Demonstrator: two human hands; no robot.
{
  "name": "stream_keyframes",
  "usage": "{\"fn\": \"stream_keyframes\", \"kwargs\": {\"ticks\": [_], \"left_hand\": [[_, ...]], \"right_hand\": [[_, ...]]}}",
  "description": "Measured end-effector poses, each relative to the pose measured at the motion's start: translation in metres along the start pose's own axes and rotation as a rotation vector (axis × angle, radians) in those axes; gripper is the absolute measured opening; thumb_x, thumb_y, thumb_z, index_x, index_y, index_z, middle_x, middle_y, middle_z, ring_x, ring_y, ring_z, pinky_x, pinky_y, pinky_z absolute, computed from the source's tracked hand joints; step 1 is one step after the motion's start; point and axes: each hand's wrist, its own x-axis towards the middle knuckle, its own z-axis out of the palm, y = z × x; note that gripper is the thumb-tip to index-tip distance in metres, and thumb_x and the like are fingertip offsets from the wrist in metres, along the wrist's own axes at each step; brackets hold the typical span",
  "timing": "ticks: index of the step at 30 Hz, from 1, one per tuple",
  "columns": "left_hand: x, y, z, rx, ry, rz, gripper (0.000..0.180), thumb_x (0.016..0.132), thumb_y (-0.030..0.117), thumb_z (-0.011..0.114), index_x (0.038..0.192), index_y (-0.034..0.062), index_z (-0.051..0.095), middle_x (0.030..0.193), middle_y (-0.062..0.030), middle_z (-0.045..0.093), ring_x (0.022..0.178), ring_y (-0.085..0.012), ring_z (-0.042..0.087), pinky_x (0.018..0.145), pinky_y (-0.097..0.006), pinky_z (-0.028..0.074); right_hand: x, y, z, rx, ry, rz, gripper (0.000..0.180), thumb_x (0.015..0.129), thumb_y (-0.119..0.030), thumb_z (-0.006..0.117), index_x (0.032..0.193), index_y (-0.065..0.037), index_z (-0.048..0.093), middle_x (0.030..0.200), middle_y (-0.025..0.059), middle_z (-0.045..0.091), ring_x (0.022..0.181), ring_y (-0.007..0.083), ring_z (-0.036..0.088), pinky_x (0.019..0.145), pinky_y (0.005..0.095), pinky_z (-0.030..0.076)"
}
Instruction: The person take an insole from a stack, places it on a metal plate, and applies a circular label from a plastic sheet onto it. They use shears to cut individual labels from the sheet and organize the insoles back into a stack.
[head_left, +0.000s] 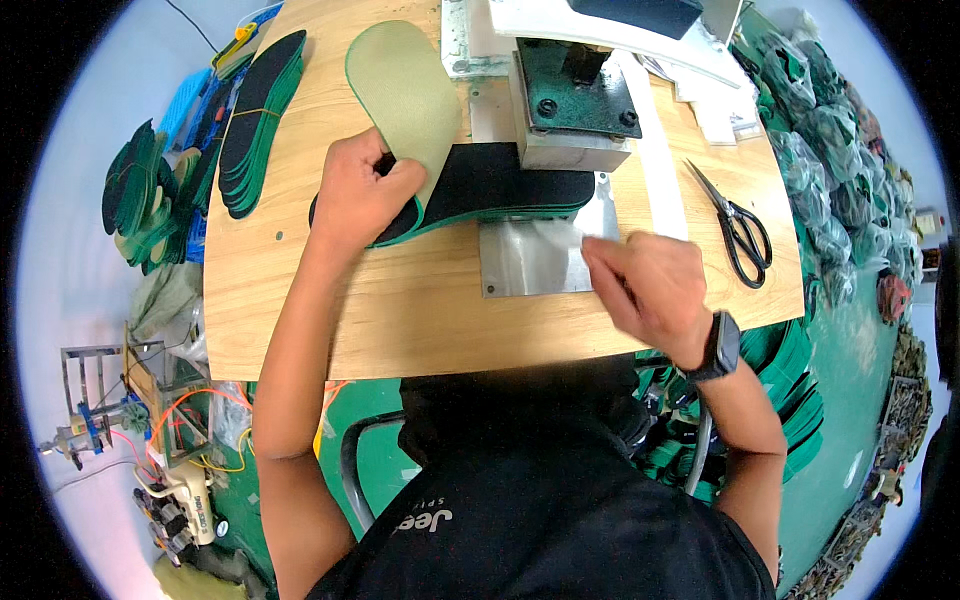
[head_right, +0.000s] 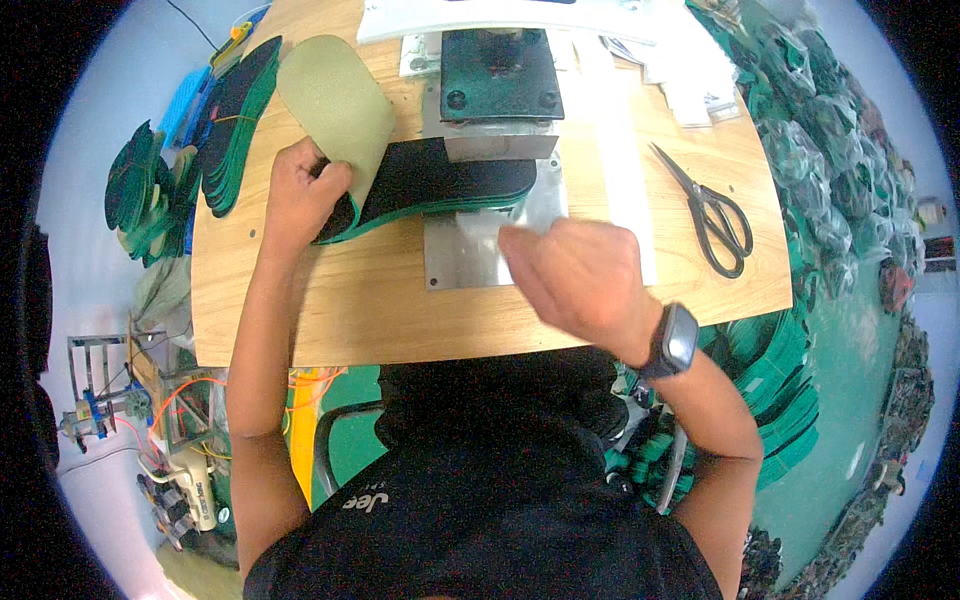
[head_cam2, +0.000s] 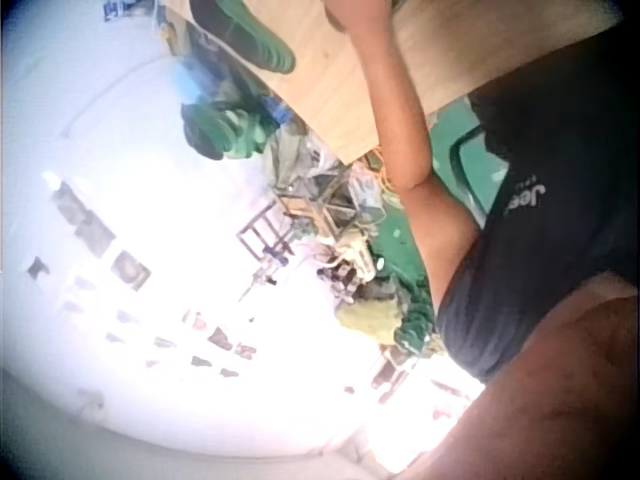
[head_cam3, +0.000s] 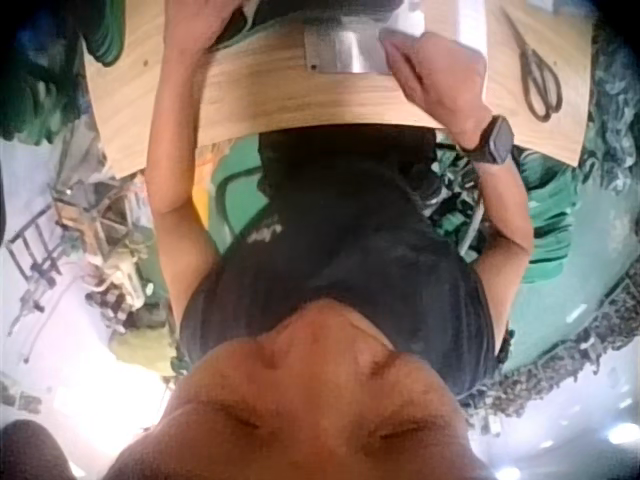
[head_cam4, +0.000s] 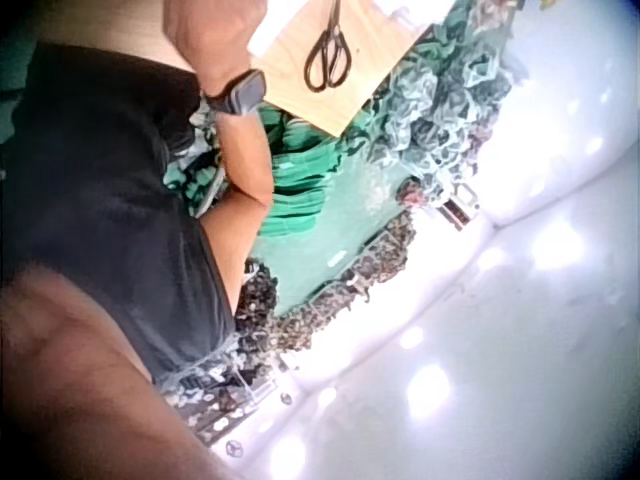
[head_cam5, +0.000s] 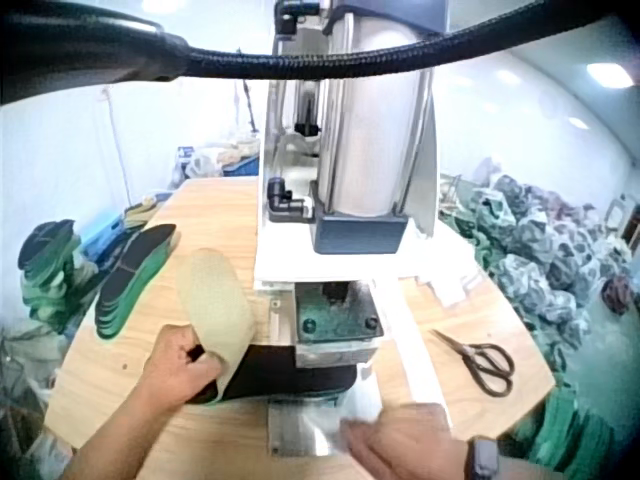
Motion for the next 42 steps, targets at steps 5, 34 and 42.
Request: {"fn": "stream_keyframes", "kwargs": {"ticks": [5,34,42], "left_hand": [[-0.003,0.002,0.003,-0.014,-0.031,0.026,0.014,0.074,0.005,0.055,0.083,-0.0027,0.061,0.062,-0.0003,0.052,0.059,-0.0048,0.042,0.053,-0.022,0.038],[0.0,-0.003,0.008,-0.04,0.005,0.043,0.019,0.073,0.006,0.053,0.087,-0.0024,0.062,0.064,-0.0058,0.057,0.059,-0.0079,0.046,0.056,-0.024,0.041],[-0.002,0.001,0.008,0.057,0.0,0.086,0.017,0.074,0.005,0.053,0.087,-0.0016,0.061,0.061,-0.0044,0.051,0.057,-0.0073,0.041,0.052,-0.023,0.038]], "right_hand": [[0.007,0.035,0.02,-0.11,0.026,-0.032,0.014,0.072,-0.001,0.069,0.084,-0.002,0.062,0.057,0.0052,0.049,0.047,0.018,0.05,0.041,0.0317,0.039],[-0.029,0.024,-0.007,0.105,-0.21,0.111,0.034,0.072,-0.003,0.065,0.105,0.003,0.059,0.056,0.0058,0.048,0.046,0.0214,0.048,0.043,0.0339,0.038],[-0.061,0.032,-0.04,0.148,-0.137,0.232,0.035,0.076,-0.007,0.061,0.109,0.005,0.057,0.065,0.004,0.057,0.052,0.0168,0.053,0.049,0.0274,0.042]]}}
